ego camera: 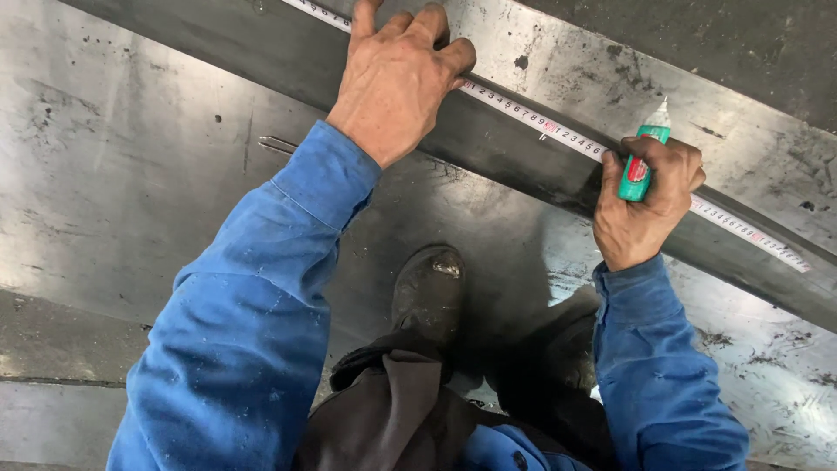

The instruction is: Measuring and marking a metal beam using a tape measure, a marker, and a compass divider.

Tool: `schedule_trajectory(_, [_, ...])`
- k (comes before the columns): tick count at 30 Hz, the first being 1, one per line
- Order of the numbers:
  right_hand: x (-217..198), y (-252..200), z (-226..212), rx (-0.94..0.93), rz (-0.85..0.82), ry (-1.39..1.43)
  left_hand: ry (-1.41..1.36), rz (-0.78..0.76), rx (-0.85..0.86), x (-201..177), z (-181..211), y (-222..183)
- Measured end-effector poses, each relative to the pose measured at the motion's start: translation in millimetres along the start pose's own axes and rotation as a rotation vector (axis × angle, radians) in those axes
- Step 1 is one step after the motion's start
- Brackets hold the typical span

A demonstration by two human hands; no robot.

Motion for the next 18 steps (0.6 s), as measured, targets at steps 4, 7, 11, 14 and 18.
schedule_trajectory(4, [0.9,-0.4,6.7,-0.008,-0.006,0.011,0.010,0.004,-0.008,0.8,0.3,-0.9])
schedule_trajectory(7, [-6.5,-9.6,8.6,-0.044,0.000,0.009,0.044,0.012,0.000,5.3,6.1,0.6])
schedule_trajectory(11, [-3.4,-13.5,17.4,-0.167,-0.069,-0.068,0.106,-0.041,-0.104,-0.3,7.5,-0.3])
schedule_trajectory(14, [-6.5,-18.8,22.9,-0.143,-0.087,-0.017,-0.061,0.046,-0.171,7.4,-0.2,-5.0])
schedule_trajectory(18, [-0.1,-28.0,36.6,-0.010,-0.102,0.175,-0.104,0.142,-0.241,-0.1,-20.7,-18.4])
Point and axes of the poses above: each hand's wrist, its own y-axis towards the middle knuckle, its own x-axis out of the palm, z = x × y, the point moved 1 cm from there along y, towards the middle knuckle, and after that the axes turned 9 degrees about y, right-handed, at the moved point
